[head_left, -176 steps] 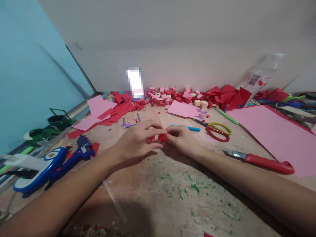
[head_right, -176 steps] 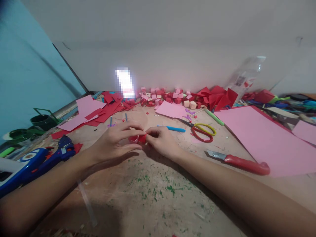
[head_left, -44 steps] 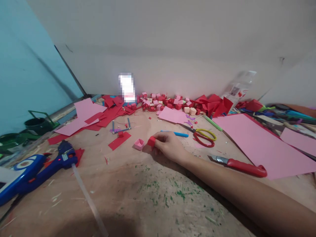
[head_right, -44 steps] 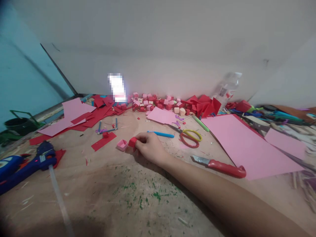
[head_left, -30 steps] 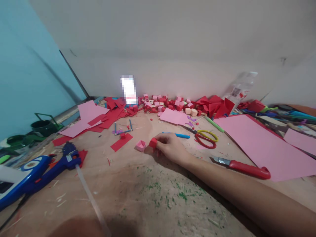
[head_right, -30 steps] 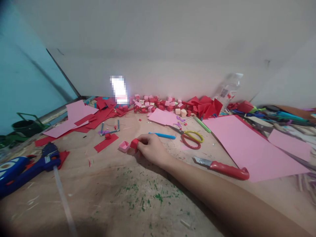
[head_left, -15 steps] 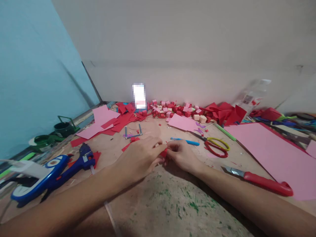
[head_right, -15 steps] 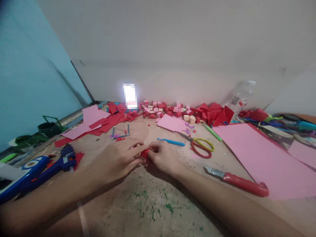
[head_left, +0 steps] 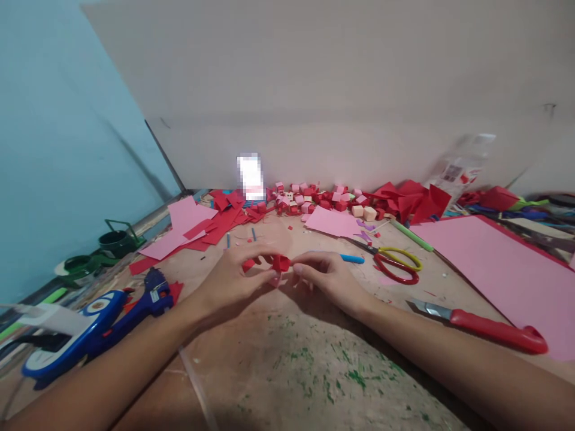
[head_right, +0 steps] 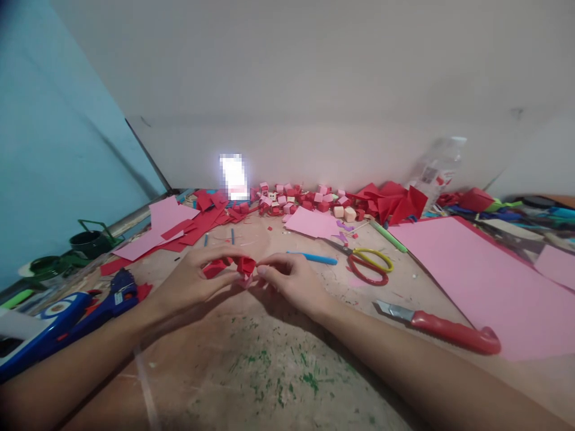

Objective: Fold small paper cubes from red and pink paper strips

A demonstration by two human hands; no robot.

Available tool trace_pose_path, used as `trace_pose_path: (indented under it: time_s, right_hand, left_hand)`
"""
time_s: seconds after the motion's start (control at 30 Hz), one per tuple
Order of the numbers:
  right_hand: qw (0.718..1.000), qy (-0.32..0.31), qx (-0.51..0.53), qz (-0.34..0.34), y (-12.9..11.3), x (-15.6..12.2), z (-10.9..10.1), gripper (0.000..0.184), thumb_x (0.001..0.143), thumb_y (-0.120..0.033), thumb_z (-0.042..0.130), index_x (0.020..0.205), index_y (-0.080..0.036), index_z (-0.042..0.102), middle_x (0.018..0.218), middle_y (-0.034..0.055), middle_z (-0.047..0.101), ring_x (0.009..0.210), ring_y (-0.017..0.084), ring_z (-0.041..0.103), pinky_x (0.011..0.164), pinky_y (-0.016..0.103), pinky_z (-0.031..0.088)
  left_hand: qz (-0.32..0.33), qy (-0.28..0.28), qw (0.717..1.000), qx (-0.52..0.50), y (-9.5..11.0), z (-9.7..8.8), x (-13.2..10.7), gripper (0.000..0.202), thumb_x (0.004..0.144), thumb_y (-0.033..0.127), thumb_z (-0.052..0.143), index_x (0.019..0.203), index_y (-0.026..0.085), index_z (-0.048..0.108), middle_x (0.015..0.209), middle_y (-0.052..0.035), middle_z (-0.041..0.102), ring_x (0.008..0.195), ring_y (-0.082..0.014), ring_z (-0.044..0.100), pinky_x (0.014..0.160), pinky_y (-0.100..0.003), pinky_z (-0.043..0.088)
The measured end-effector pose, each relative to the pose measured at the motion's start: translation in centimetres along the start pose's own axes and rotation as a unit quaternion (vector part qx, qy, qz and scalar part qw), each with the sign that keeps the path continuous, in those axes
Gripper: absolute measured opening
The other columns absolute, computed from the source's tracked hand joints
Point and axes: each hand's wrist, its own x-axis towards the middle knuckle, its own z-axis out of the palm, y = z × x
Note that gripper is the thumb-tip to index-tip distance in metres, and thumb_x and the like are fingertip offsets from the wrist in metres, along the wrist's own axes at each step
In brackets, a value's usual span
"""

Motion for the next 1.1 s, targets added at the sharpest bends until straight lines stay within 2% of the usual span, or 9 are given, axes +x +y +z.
trace_pose_path:
  time_s: [0.13,0.37,0.53,0.73,0.87,1.1]
  right_hand:
    - [1.000,0.000,0.029,-0.011,0.0,0.0,0.0,0.027,0.085,-0.036,0.071,0.102,-0.016,0.079,0.082,0.0052,0.076,0.060,0.013,0.062,0.058,0.026,0.049]
    - [0.999,-0.007,-0.031,-0.024,0.1,-0.2,-0.1,0.026,0.086,-0.038,0.066,0.082,-0.015,0.078,0.067,0.0029,0.072,0.057,0.014,0.061,0.054,0.025,0.047]
    - [0.998,-0.015,-0.061,-0.025,0.3,-0.1,0.2,0.022,0.085,-0.027,0.061,0.074,-0.015,0.076,0.066,0.0035,0.072,0.058,0.014,0.061,0.055,0.025,0.046]
    - [0.996,-0.006,-0.091,-0.025,0.6,0.1,0.0,0.019,0.081,-0.018,0.058,0.068,-0.015,0.072,0.063,0.0029,0.071,0.058,0.014,0.061,0.054,0.024,0.045]
    - [0.994,-0.001,-0.109,-0.026,0.7,0.0,0.0,0.019,0.079,-0.018,0.059,0.065,-0.015,0.070,0.062,0.0030,0.070,0.059,0.014,0.061,0.054,0.023,0.044]
    - [0.991,-0.029,-0.128,-0.023,0.3,-0.3,0.3,0.021,0.085,-0.019,0.056,0.072,-0.015,0.071,0.061,0.0009,0.065,0.057,0.014,0.058,0.054,0.024,0.043]
  left_hand:
    - [-0.015,-0.005,0.998,-0.057,0.0,0.5,-0.2,0.015,0.086,0.016,0.073,0.097,0.025,0.077,0.101,0.0019,0.077,0.094,-0.0167,0.068,0.083,-0.026,0.052]
    - [0.036,-0.001,0.999,-0.034,-1.1,1.1,-0.7,0.020,0.088,0.015,0.070,0.104,0.024,0.076,0.108,-0.0011,0.077,0.100,-0.0192,0.069,0.088,-0.030,0.051]
    - [0.099,-0.026,0.994,0.023,-1.5,1.2,-0.8,0.022,0.091,0.015,0.070,0.111,0.023,0.074,0.108,-0.0016,0.076,0.100,-0.0187,0.067,0.090,-0.031,0.049]
    - [0.157,-0.015,0.985,0.066,-1.7,1.6,-0.8,0.017,0.094,0.018,0.068,0.111,0.017,0.072,0.104,-0.0048,0.075,0.095,-0.0191,0.066,0.087,-0.031,0.049]
    - [0.163,-0.018,0.984,0.071,-1.6,1.8,-0.8,0.016,0.095,0.015,0.066,0.110,0.016,0.071,0.106,-0.0052,0.074,0.098,-0.0183,0.067,0.087,-0.030,0.050]
    - [0.172,-0.016,0.984,0.050,-1.2,1.7,-0.9,0.016,0.095,0.014,0.065,0.109,0.018,0.071,0.107,-0.0057,0.075,0.099,-0.0184,0.069,0.089,-0.030,0.052]
